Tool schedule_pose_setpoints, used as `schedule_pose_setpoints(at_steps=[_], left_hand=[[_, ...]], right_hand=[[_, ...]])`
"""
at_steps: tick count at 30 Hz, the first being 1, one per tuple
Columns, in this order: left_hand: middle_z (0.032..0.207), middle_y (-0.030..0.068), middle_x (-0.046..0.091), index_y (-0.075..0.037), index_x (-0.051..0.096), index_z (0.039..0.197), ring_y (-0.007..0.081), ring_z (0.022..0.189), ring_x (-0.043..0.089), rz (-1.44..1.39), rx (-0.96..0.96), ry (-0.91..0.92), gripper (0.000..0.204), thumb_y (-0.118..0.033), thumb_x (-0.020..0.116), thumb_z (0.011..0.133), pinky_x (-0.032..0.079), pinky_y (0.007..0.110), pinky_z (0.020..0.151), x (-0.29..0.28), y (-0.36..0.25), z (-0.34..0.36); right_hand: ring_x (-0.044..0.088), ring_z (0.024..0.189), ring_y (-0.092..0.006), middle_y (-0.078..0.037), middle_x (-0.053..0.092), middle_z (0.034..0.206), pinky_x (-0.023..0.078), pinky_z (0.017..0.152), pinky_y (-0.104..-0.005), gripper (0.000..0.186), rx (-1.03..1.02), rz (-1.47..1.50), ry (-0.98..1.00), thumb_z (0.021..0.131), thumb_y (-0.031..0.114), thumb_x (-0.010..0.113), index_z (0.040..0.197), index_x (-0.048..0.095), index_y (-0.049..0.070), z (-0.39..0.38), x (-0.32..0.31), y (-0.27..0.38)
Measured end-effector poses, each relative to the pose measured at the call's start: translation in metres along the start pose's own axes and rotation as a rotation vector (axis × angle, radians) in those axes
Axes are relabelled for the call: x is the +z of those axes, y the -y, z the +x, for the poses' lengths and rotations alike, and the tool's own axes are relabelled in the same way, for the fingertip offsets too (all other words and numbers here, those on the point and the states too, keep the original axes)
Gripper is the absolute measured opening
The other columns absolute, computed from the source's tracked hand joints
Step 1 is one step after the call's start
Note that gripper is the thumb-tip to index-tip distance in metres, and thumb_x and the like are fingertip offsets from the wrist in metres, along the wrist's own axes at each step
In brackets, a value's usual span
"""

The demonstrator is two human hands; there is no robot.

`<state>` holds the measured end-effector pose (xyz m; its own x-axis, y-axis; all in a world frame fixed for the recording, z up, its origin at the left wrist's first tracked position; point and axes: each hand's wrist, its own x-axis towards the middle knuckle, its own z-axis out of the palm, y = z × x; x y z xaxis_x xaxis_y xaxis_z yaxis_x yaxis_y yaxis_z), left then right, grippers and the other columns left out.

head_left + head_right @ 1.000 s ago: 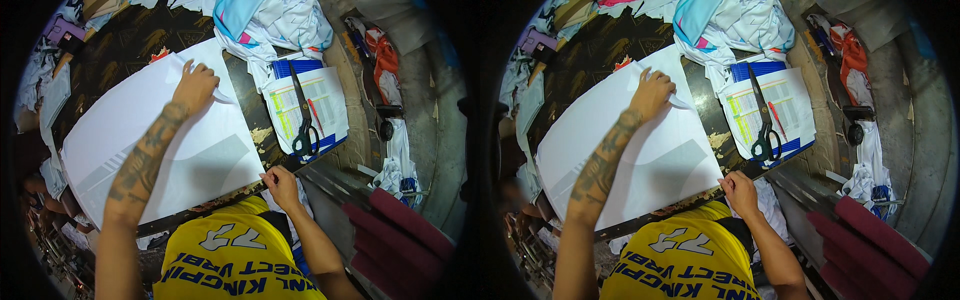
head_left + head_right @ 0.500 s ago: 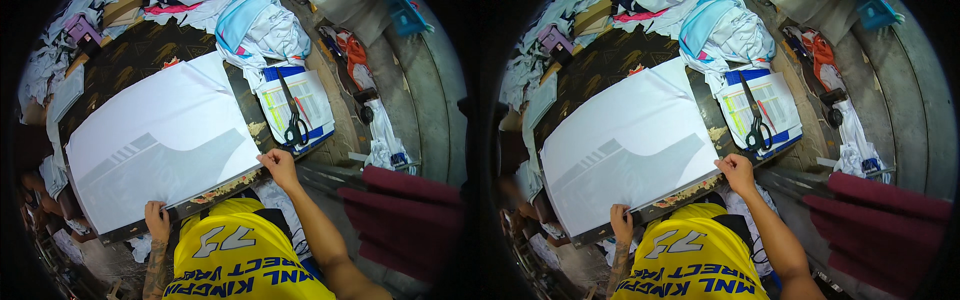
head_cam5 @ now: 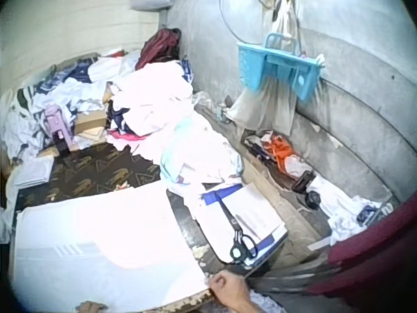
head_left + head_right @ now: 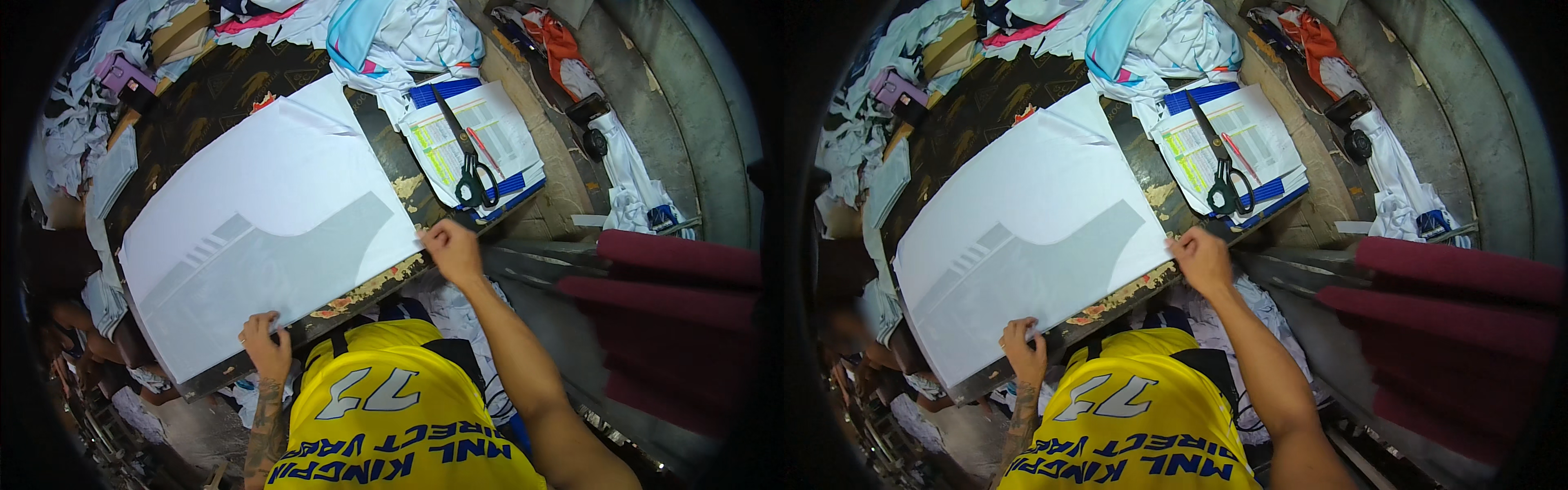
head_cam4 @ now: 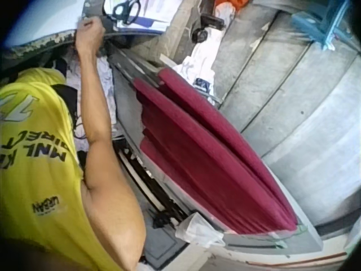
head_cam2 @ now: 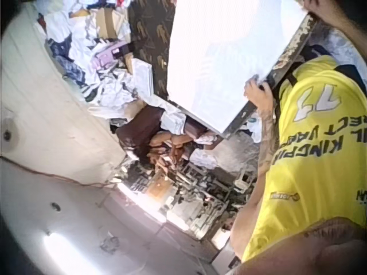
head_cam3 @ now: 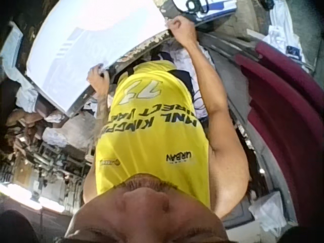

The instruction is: The person cuts printed fabric pieces using shears. They place a large white sheet with a blue graphic on a table, align it, and trim the edges to shape. The person repeats this process with multiple sheets, cutting along the printed outlines and setting the finished pieces aside.

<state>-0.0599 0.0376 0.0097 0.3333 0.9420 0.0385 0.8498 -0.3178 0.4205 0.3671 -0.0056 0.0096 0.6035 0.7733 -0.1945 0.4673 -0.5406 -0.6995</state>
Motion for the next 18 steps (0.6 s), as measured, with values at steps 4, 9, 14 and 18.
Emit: schedule_pose_setpoints(at_steps=[4, 9, 14, 18], left_hand=[[0.128, 0.0161, 0.063, -0.01, 0.072, 0.131, 0.0365, 0.126, 0.057, -0.164, 0.06, 0.062, 0.039, -0.017, 0.072, 0.093, 0.038, 0.053, 0.108, 0.027, -0.055, 0.07], [0.12, 0.0196, 0.062, -0.007, 0.069, 0.124, 0.0417, 0.115, 0.058, -0.128, 0.321, 0.045, 0.029, -0.006, 0.065, 0.096, 0.047, 0.052, 0.103, 0.084, -0.097, 0.23], [0.103, 0.0154, 0.065, -0.006, 0.066, 0.113, 0.037, 0.104, 0.064, -0.235, 0.273, 0.214, 0.016, -0.011, 0.065, 0.098, 0.053, 0.048, 0.089, 0.095, -0.136, 0.29], [0.087, 0.0122, 0.067, -0.006, 0.071, 0.1, 0.0356, 0.1, 0.064, -0.361, 0.161, 0.458, 0.01, -0.016, 0.069, 0.098, 0.051, 0.047, 0.087, 0.068, -0.155, 0.223]], right_hand=[[0.066, 0.109, -0.041, -0.02, 0.07, 0.114, 0.052, 0.094, -0.049, 0.032, -0.282, -0.183, -0.321, 0.095, 0.018, 0.078, 0.119, 0.067, 0.0, 0.048, -0.049, -0.018], [0.064, 0.111, -0.0439, -0.023, 0.067, 0.12, 0.054, 0.096, -0.0519, 0.038, -0.157, -0.509, -0.044, 0.093, 0.015, 0.08, 0.122, 0.063, -0.002, 0.1, -0.079, -0.015], [0.067, 0.116, -0.0479, -0.027, 0.068, 0.121, 0.056, 0.097, -0.054, 0.041, -0.087, -0.514, 0.081, 0.092, 0.016, 0.08, 0.122, 0.062, -0.005, 0.095, -0.075, 0.002], [0.072, 0.105, -0.0476, -0.032, 0.074, 0.106, 0.056, 0.092, -0.0535, 0.04, -0.09, -0.291, 0.111, 0.092, 0.022, 0.079, 0.115, 0.065, -0.008, 0.108, -0.092, -0.003]])
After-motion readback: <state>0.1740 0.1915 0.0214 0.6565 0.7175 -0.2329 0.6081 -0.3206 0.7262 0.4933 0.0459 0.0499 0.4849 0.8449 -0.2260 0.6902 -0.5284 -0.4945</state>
